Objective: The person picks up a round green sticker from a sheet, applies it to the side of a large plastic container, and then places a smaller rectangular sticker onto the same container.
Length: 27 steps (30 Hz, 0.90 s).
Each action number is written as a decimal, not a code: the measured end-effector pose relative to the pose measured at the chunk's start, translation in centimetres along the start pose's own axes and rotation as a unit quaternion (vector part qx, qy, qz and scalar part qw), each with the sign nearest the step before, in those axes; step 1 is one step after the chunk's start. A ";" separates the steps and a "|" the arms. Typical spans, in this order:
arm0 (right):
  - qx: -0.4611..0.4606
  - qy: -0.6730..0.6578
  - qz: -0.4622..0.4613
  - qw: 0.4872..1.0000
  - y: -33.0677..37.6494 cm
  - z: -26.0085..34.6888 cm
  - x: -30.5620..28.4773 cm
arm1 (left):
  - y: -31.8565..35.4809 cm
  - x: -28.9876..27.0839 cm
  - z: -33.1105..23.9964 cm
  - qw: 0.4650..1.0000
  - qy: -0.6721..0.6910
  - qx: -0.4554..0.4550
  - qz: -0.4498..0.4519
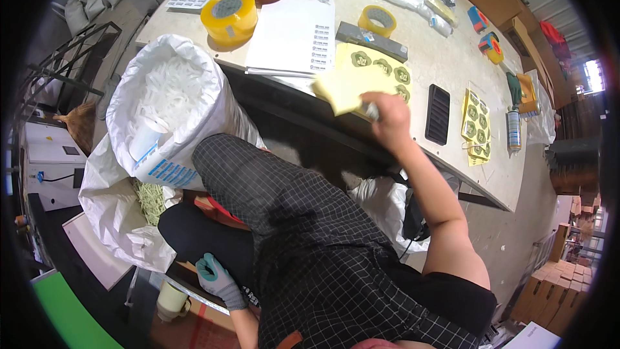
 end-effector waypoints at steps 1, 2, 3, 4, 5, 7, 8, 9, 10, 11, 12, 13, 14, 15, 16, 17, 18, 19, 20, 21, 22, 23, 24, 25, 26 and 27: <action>-0.009 -0.045 0.048 0.998 0.8 2.4 0.8 | 0.2 0.0 0.1 1.000 0.003 0.009 -0.003; -0.015 -0.090 0.096 0.991 1.8 4.9 2.0 | 0.3 0.0 0.2 1.000 0.006 0.001 0.006; -0.001 -0.151 0.185 0.971 3.3 6.3 4.3 | 0.3 0.0 0.3 1.000 0.009 -0.006 0.014; 0.014 -0.212 0.269 0.939 5.3 7.2 6.7 | 0.1 0.0 0.4 1.000 0.012 -0.011 0.022; 0.093 -0.251 0.296 0.917 6.8 7.0 8.6 | 0.2 0.1 1.4 0.999 0.036 -0.022 0.018; 0.223 -0.319 0.269 0.881 10.5 3.8 12.8 | 0.3 0.0 0.4 0.999 0.022 -0.014 0.018; 0.264 -0.330 0.211 0.882 11.9 1.3 14.6 | 0.3 -0.1 -0.1 1.000 0.016 -0.010 0.015; 0.370 -0.363 0.198 0.832 14.3 -2.2 17.2 | 0.3 -0.1 -0.1 1.000 0.012 -0.009 0.011; 0.451 -0.431 0.108 0.774 16.5 -6.0 19.5 | 0.2 -0.2 -0.2 1.000 0.013 -0.018 0.018; 0.588 -0.416 0.132 0.681 18.0 -8.8 20.4 | 0.3 -0.7 -0.2 0.999 0.009 -0.031 0.019; 0.622 -0.499 -0.016 0.603 18.5 -10.5 20.9 | 0.3 -0.9 -0.3 0.999 0.009 -0.043 0.024; 0.644 -0.542 -0.115 0.527 18.3 -11.4 21.0 | 0.5 -1.2 -0.7 0.998 0.012 -0.048 0.023; 0.652 -0.569 -0.226 0.448 18.1 -12.3 20.7 | 0.6 -1.4 -1.3 0.998 0.015 -0.052 0.024; 0.659 -0.565 -0.246 0.432 19.1 -14.3 20.9 | 0.7 -1.2 -1.9 0.998 0.022 -0.054 0.031; 0.670 -0.547 -0.222 0.451 21.1 -16.8 21.3 | 0.6 -0.6 -2.4 0.998 0.021 -0.048 0.035; 0.681 -0.522 -0.207 0.470 23.6 -19.7 20.7 | 0.2 0.8 -3.0 0.998 0.024 -0.038 0.048; 0.697 -0.475 -0.146 0.516 26.4 -22.7 19.5 | -0.2 3.0 -3.8 0.997 0.035 -0.026 0.069; 0.712 -0.427 -0.076 0.552 28.4 -24.5 18.1 | -0.6 4.7 -4.4 0.995 0.047 -0.017 0.086; 0.676 -0.452 0.034 0.581 19.7 -12.5 21.7 | 0.7 -0.3 -2.1 0.999 -0.004 -0.049 0.006; 0.595 -0.453 0.098 0.657 17.4 -9.8 20.4 | 0.8 -0.3 -2.0 0.999 0.004 -0.052 0.002; 0.498 -0.448 0.151 0.727 15.4 -6.8 19.6 | 0.7 -0.3 -1.4 0.999 0.013 -0.041 -0.007; 0.399 -0.444 0.185 0.781 13.3 -2.9 18.6 | 0.8 -0.2 0.0 0.999 0.018 -0.033 -0.022; 0.334 -0.397 0.218 0.827 11.1 -0.3 16.8 | 1.0 -0.1 2.0 0.998 0.021 -0.030 -0.042; 0.236 -0.326 0.185 0.896 7.1 3.8 13.4 | 1.8 -0.3 5.7 0.997 0.028 -0.064 -0.043; 0.186 -0.239 0.156 0.940 4.0 6.3 10.0 | 1.6 -1.0 6.3 0.995 0.033 -0.074 -0.051; 0.146 -0.129 0.151 0.969 1.2 7.3 7.1 | 2.1 0.0 6.7 0.996 0.038 -0.069 -0.052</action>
Point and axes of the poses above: each hand's wrist, its own y-axis away from the middle knuckle, its own x-axis out of the palm, z = x × y, the point moved 6 cm from there along -y, towards the middle knuckle, and after that the axes turned 10 degrees about z, right-handed, at the moved point
